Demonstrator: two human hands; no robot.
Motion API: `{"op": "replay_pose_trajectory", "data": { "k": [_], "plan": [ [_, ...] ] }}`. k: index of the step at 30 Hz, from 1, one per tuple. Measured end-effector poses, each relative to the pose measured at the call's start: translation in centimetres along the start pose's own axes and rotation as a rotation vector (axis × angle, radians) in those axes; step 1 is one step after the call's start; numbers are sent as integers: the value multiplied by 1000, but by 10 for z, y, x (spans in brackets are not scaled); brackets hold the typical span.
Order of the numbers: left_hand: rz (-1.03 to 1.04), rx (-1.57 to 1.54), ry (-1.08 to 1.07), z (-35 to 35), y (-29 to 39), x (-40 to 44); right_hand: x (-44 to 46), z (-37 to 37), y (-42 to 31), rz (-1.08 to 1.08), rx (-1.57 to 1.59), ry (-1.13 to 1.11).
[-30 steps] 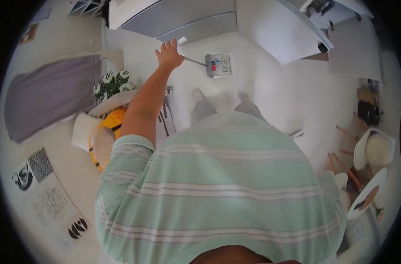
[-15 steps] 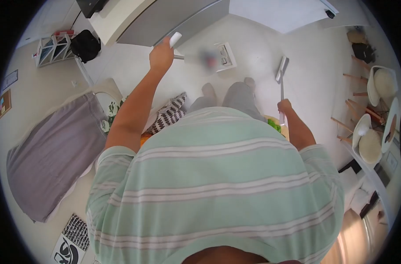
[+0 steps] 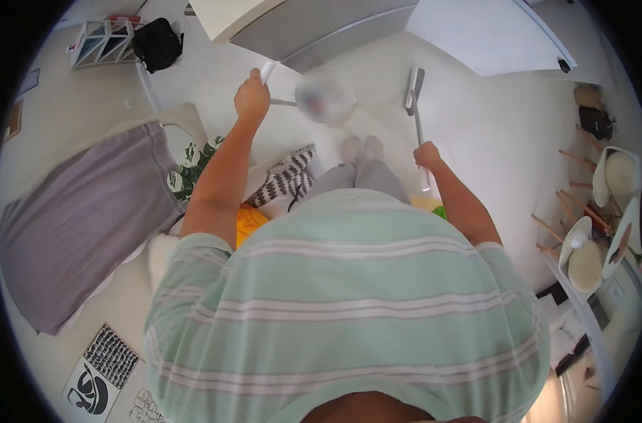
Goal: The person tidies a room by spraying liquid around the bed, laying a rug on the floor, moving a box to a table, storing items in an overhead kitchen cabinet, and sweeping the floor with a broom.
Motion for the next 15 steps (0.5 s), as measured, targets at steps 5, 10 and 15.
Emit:
{"op": "replay_pose_trajectory", "data": {
  "k": [5,10,15],
  "plan": [
    [-36,49,99,-14,-1,-1,16,-64,43,334,437,92],
    [-19,30,77,-10,-11,-3,45,-45,-1,86,156,7],
    [31,29,28,8,-35,3,16,-64,-49,281,475,65]
  ]
}}
Point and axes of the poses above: each hand's wrist, its own x-axis towards the middle knuckle, its own z-axis out of the palm, y = z × x, the point moved 8 cm from there along x, towards the middle knuckle, and after that the axes turned 2 degrees about -z, right-handed, at the moved point
